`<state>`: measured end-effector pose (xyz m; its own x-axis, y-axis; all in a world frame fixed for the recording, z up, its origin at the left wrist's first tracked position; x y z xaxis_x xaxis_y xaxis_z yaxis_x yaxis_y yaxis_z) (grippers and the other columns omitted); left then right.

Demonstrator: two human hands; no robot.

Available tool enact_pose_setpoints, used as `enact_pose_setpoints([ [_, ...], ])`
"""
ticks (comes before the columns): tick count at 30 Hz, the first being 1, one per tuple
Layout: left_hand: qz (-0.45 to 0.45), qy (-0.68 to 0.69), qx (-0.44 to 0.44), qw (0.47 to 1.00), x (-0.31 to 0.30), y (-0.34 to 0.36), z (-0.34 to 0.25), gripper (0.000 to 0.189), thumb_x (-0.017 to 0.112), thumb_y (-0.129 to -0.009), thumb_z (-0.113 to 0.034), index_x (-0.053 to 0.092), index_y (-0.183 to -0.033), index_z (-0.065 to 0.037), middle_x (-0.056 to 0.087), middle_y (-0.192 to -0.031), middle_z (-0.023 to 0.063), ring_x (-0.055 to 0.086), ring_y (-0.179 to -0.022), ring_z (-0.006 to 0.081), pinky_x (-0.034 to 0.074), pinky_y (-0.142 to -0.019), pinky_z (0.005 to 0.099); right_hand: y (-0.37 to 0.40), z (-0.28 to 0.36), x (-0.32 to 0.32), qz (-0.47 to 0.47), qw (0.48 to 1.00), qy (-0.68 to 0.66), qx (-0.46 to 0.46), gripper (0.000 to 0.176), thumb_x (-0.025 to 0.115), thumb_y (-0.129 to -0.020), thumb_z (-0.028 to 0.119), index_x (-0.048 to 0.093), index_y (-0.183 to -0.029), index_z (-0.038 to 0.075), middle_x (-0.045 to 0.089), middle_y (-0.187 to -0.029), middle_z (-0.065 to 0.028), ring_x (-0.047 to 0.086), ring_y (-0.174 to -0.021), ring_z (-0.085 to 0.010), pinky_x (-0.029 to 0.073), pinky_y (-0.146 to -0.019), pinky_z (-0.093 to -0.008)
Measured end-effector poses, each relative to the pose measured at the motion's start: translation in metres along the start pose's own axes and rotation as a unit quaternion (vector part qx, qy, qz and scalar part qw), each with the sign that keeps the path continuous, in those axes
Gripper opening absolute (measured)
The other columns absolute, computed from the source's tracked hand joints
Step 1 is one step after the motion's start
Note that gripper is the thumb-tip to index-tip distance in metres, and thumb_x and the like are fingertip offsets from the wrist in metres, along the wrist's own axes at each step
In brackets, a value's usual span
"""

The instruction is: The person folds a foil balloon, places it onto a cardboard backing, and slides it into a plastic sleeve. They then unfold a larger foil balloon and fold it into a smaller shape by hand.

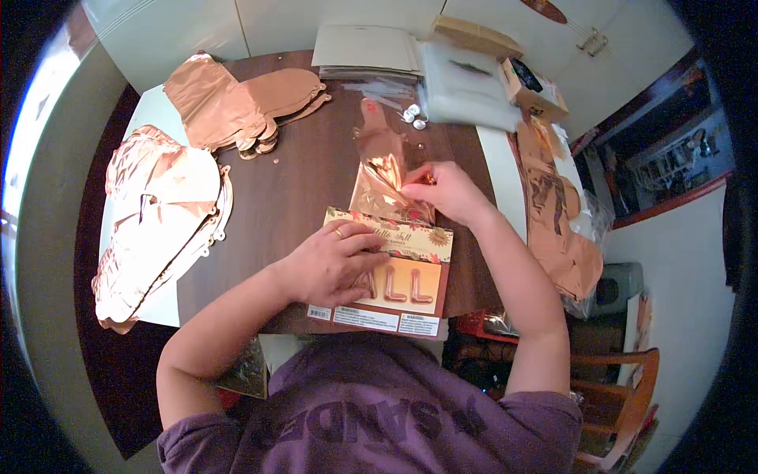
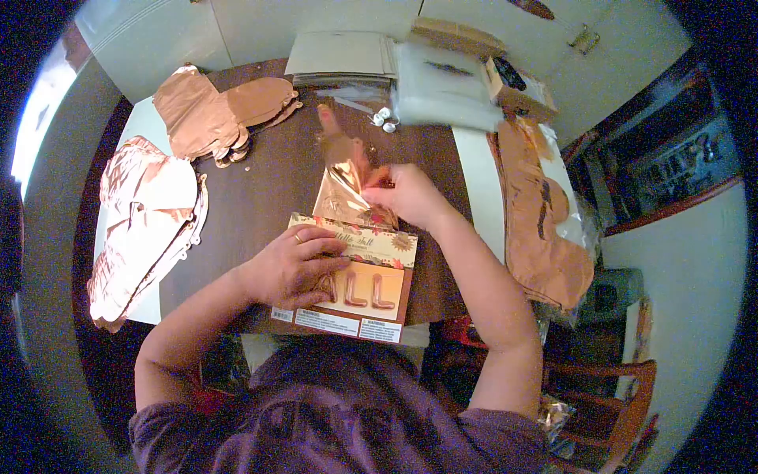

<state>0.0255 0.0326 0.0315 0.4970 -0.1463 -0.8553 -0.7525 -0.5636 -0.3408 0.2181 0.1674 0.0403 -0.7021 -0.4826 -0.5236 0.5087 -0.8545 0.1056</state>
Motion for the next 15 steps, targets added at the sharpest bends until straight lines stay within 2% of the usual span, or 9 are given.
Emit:
enact_pose_setpoints([
  [1,0.002,0.001,-0.006,1.000,-0.001,0.000,0.001,0.058,0.071,-0.079,-0.039,0.061,-0.127,-0.007,0.056,-0.129,0.0137,0.050,-0.123,0.0332,0.038,-0.108,0.0486,0.009,0.011,0.001,-0.014,0.999,0.033,-0.039,0.020,0.075,-0.084,0.017,0.070,-0.092,-0.001,0.068,-0.076,-0.0047,0.061,-0.068,-0.0129,0.050,-0.063,-0.0304],
  [2,0.005,0.002,-0.012,1.000,-0.002,-0.001,0.002,0.059,0.070,-0.079,-0.040,0.061,-0.128,-0.007,0.056,-0.129,0.0130,0.049,-0.124,0.0326,0.037,-0.109,0.0479,0.019,0.017,0.004,0.004,0.999,0.034,0.001,0.024,0.075,-0.085,0.020,0.071,-0.096,0.000,0.069,-0.077,-0.0073,0.063,-0.074,-0.0137,0.051,-0.069,-0.0318],
  [3,0.005,-0.002,-0.015,1.000,-0.001,0.001,0.005,0.059,0.070,-0.079,-0.040,0.061,-0.127,-0.007,0.056,-0.129,0.0130,0.049,-0.123,0.0329,0.037,-0.109,0.0478,0.032,0.040,0.007,0.020,0.987,0.156,-0.012,0.021,0.073,-0.082,0.017,0.070,-0.094,0.001,0.071,-0.087,-0.0105,0.067,-0.082,-0.0189,0.053,-0.076,-0.0346],
  [4,0.005,-0.006,-0.018,1.000,0.003,0.003,0.010,0.059,0.071,-0.078,-0.040,0.061,-0.127,-0.008,0.056,-0.128,0.0129,0.049,-0.123,0.0332,0.037,-0.109,0.0477,0.044,0.039,0.014,0.012,0.961,0.209,-0.183,0.019,0.071,-0.080,0.015,0.069,-0.093,0.002,0.071,-0.093,-0.0109,0.068,-0.089,-0.0223,0.053,-0.080,-0.0368],
  [5,0.005,-0.010,-0.022,1.000,0.006,0.005,0.012,0.059,0.071,-0.077,-0.039,0.062,-0.126,-0.008,0.057,-0.128,0.0129,0.049,-0.123,0.0336,0.037,-0.109,0.0476,0.061,0.036,0.021,0.005,0.903,0.254,-0.347,0.018,0.069,-0.078,0.013,0.068,-0.092,0.003,0.071,-0.099,-0.0113,0.068,-0.095,-0.0256,0.054,-0.083,-0.0391],
  [8,-0.025,0.033,0.001,0.999,0.003,0.001,0.009,0.055,0.072,-0.073,-0.036,0.064,-0.118,-0.006,0.057,-0.123,0.0138,0.049,-0.123,0.0344,0.037,-0.109,0.0483,0.106,0.033,0.043,0.005,0.849,0.387,-0.359,0.016,0.062,-0.076,0.007,0.066,-0.091,0.002,0.069,-0.112,-0.0112,0.064,-0.111,-0.0283,0.053,-0.093,-0.0400],
  [11,-0.038,0.058,-0.014,0.997,0.005,0.002,0.007,0.049,0.075,-0.071,-0.028,0.066,-0.114,-0.005,0.060,-0.119,0.0154,0.054,-0.119,0.0364,0.039,-0.107,0.0502,0.119,0.023,0.045,-0.018,0.869,0.362,-0.338,0.019,0.062,-0.076,0.007,0.066,-0.094,0.001,0.068,-0.116,-0.0119,0.063,-0.113,-0.0289,0.052,-0.097,-0.0396],
  [14,-0.113,-0.030,-0.017,0.993,0.015,0.023,0.017,0.040,0.072,-0.065,-0.034,0.064,-0.092,-0.005,0.060,-0.099,0.0127,0.057,-0.109,0.0356,0.038,-0.108,0.0478,0.123,0.019,0.044,-0.015,0.875,0.355,-0.329,0.025,0.065,-0.073,0.008,0.066,-0.097,0.000,0.066,-0.120,-0.0141,0.062,-0.115,-0.0294,0.051,-0.100,-0.0400],
  [15,-0.117,-0.024,-0.058,0.991,0.006,0.027,0.020,0.039,0.072,-0.065,-0.034,0.063,-0.089,-0.005,0.060,-0.095,0.0119,0.058,-0.106,0.0357,0.038,-0.107,0.0477,0.124,0.019,0.044,-0.014,0.877,0.351,-0.328,0.026,0.066,-0.072,0.009,0.065,-0.097,-0.001,0.065,-0.121,-0.0148,0.061,-0.116,-0.0298,0.050,-0.101,-0.0404],
])
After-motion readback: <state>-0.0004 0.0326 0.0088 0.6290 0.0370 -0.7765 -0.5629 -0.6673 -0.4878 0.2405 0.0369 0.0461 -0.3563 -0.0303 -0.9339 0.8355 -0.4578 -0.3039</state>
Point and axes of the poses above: each hand's wrist, its own y-axis away from the middle knuckle, its own x-axis out of the palm, z = x × y, the point moved 4 cm from there along -y, towards the middle knuckle
